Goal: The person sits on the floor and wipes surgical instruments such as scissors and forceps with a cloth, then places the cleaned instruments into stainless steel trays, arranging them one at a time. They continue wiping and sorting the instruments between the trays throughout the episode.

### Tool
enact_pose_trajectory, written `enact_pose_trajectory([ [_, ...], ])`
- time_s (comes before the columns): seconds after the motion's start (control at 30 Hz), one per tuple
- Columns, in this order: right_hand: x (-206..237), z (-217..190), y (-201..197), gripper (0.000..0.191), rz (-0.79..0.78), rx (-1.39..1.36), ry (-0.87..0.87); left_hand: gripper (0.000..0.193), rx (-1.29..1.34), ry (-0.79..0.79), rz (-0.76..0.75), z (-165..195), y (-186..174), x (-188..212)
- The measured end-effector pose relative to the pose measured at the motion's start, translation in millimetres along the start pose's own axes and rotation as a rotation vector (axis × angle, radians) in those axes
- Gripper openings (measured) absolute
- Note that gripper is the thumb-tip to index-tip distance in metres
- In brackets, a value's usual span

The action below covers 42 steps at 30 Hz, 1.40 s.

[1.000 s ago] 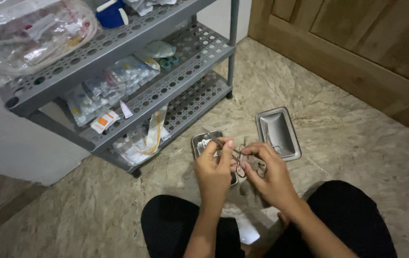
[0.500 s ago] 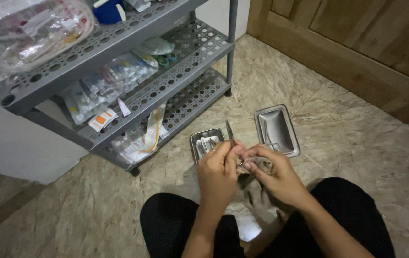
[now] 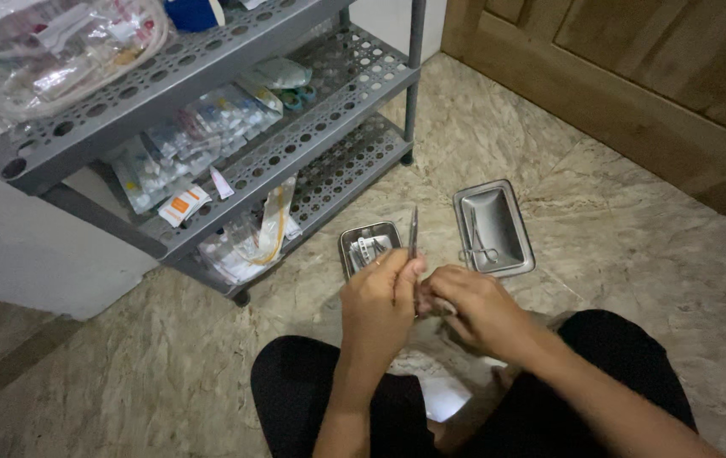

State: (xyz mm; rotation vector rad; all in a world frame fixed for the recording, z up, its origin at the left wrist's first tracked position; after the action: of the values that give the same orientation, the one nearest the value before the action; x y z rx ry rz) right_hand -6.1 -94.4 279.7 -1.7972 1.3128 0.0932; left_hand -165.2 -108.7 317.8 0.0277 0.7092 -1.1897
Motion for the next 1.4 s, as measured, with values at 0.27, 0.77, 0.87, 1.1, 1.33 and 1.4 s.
enact_pose_trajectory([
  [0.27,36.3,34.0,34.1,0.026,0.62,-1.006,0.966,0.022,0.672,-0.569,0.304,-38.7,27.1,20.5],
  [0.77,-10.8,9.6,-3.9,0.025,0.548,-0.825,0.717,0.019,0.043,0.027,-0.122,9.7,21.2,21.1],
  [0.87,-0.8,17.4,-5.1,0.022,0.619,-0.755,0.735,0.017,0.1,-0.008,-0.173,10.4,19.0,21.3],
  [1.1,9.7,30.3,-10.7,0.018,0.331,-0.596,0.767,0.017,0.148,-0.136,-0.242,8.3,27.1,31.0],
  [1.33,18.7,36.5,-7.5,0.021,0.474,-0.577,0.724,0.024,0.107,-0.159,-0.3,7.4,29.8,33.6],
  [1.4,20.2,34.1,-9.8,0.018,0.428,-0.469,0.628,0.025,0.124,-0.183,-0.337,2.2,27.7,34.4],
])
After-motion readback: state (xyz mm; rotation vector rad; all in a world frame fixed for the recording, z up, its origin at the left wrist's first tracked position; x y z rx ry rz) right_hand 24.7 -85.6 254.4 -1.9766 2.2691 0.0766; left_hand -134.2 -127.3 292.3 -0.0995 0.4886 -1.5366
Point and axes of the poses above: each hand's wrist, its own x-axis away from the middle knuckle, its own y-axis out of the palm, z = x × y, the point moved 5 cm from there along -x, towards the middle knuckle, and after that the axes turned 11 degrees about z, right-handed, at the moved point
